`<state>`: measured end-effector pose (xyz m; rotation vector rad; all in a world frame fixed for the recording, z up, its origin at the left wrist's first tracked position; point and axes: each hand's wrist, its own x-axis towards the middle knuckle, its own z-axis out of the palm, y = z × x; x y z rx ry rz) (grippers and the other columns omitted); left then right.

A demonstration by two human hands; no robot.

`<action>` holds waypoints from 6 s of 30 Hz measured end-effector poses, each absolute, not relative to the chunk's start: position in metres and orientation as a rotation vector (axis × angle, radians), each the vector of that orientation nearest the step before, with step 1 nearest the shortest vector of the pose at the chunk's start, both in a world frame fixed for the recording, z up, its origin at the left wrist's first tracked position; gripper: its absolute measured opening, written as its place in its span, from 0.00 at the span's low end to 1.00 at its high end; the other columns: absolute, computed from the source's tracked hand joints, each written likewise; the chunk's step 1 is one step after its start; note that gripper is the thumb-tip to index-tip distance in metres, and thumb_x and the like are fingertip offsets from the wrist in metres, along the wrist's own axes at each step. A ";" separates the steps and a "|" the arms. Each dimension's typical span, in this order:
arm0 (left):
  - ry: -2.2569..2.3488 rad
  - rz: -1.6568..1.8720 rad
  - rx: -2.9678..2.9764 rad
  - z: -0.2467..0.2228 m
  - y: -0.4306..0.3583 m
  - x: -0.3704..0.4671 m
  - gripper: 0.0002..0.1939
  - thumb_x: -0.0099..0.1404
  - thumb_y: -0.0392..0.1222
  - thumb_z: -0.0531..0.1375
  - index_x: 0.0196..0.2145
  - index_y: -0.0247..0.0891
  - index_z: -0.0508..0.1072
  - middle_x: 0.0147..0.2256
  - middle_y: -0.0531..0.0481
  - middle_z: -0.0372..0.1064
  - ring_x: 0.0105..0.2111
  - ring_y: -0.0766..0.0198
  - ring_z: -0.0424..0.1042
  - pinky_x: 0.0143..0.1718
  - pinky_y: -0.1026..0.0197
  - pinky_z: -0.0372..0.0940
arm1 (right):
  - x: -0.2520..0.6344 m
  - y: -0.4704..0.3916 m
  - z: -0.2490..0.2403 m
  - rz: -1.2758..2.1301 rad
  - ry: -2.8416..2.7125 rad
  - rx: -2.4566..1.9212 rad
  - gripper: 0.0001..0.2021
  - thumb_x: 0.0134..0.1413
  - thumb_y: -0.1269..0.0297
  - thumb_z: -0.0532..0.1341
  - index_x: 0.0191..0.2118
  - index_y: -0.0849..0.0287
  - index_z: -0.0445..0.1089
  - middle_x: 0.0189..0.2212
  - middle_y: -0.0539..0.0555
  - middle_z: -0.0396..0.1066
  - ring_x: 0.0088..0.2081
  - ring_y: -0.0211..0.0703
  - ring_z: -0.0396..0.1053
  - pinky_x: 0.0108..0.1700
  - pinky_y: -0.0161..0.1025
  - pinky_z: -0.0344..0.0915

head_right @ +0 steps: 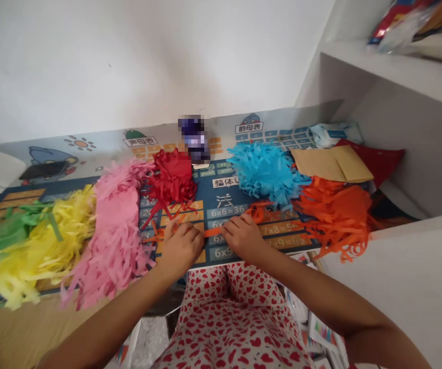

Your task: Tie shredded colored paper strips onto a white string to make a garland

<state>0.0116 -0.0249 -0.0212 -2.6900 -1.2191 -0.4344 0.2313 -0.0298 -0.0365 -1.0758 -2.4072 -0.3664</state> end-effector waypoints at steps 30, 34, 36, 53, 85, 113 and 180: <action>-1.410 -0.778 -2.938 -0.025 -0.022 -0.020 0.07 0.66 0.40 0.60 0.32 0.41 0.77 0.34 0.48 0.73 0.40 0.56 0.70 0.47 0.48 0.59 | 0.284 -0.004 -0.027 0.684 -2.301 -1.437 0.05 0.57 0.62 0.65 0.33 0.56 0.77 0.37 0.53 0.74 0.41 0.45 0.68 0.45 0.43 0.56; -1.515 -0.760 -2.922 -0.027 -0.020 -0.018 0.09 0.65 0.42 0.61 0.27 0.40 0.76 0.34 0.47 0.71 0.39 0.55 0.69 0.43 0.51 0.60 | 0.278 0.002 -0.020 0.701 -2.332 -1.545 0.05 0.54 0.64 0.66 0.30 0.58 0.76 0.33 0.52 0.74 0.39 0.44 0.69 0.44 0.41 0.57; -1.560 -0.733 -2.935 -0.027 -0.019 -0.017 0.10 0.65 0.42 0.61 0.26 0.40 0.75 0.34 0.47 0.71 0.39 0.55 0.68 0.42 0.51 0.60 | 0.277 0.005 -0.017 0.722 -2.344 -1.572 0.04 0.53 0.65 0.66 0.29 0.57 0.76 0.33 0.52 0.74 0.37 0.44 0.69 0.42 0.40 0.58; -1.646 -0.434 -2.968 -0.015 -0.014 -0.011 0.07 0.61 0.39 0.65 0.25 0.42 0.76 0.37 0.48 0.73 0.42 0.54 0.68 0.44 0.50 0.59 | 0.263 0.015 -0.001 0.734 -2.371 -1.800 0.05 0.48 0.66 0.64 0.24 0.55 0.75 0.31 0.49 0.76 0.32 0.40 0.70 0.31 0.35 0.57; -1.135 -0.379 -2.702 -0.028 -0.029 0.041 0.06 0.68 0.37 0.58 0.32 0.38 0.73 0.29 0.49 0.70 0.35 0.57 0.67 0.48 0.49 0.57 | 0.241 -0.014 -0.015 -0.154 -2.622 -1.090 0.06 0.59 0.62 0.62 0.33 0.58 0.72 0.34 0.55 0.74 0.39 0.47 0.64 0.44 0.47 0.51; -1.622 -0.790 -2.818 -0.032 -0.032 -0.015 0.06 0.67 0.41 0.61 0.33 0.43 0.79 0.33 0.50 0.77 0.37 0.57 0.72 0.42 0.52 0.55 | 0.280 0.003 -0.051 0.344 -2.365 -1.124 0.07 0.61 0.62 0.63 0.33 0.54 0.77 0.36 0.53 0.75 0.41 0.45 0.66 0.43 0.44 0.49; -0.958 -0.889 -2.606 0.011 -0.038 0.012 0.05 0.67 0.36 0.60 0.38 0.42 0.76 0.34 0.54 0.78 0.39 0.62 0.74 0.60 0.45 0.46 | 0.219 -0.013 0.015 1.071 -2.251 -1.261 0.13 0.61 0.63 0.55 0.35 0.63 0.75 0.28 0.52 0.75 0.27 0.36 0.68 0.29 0.32 0.60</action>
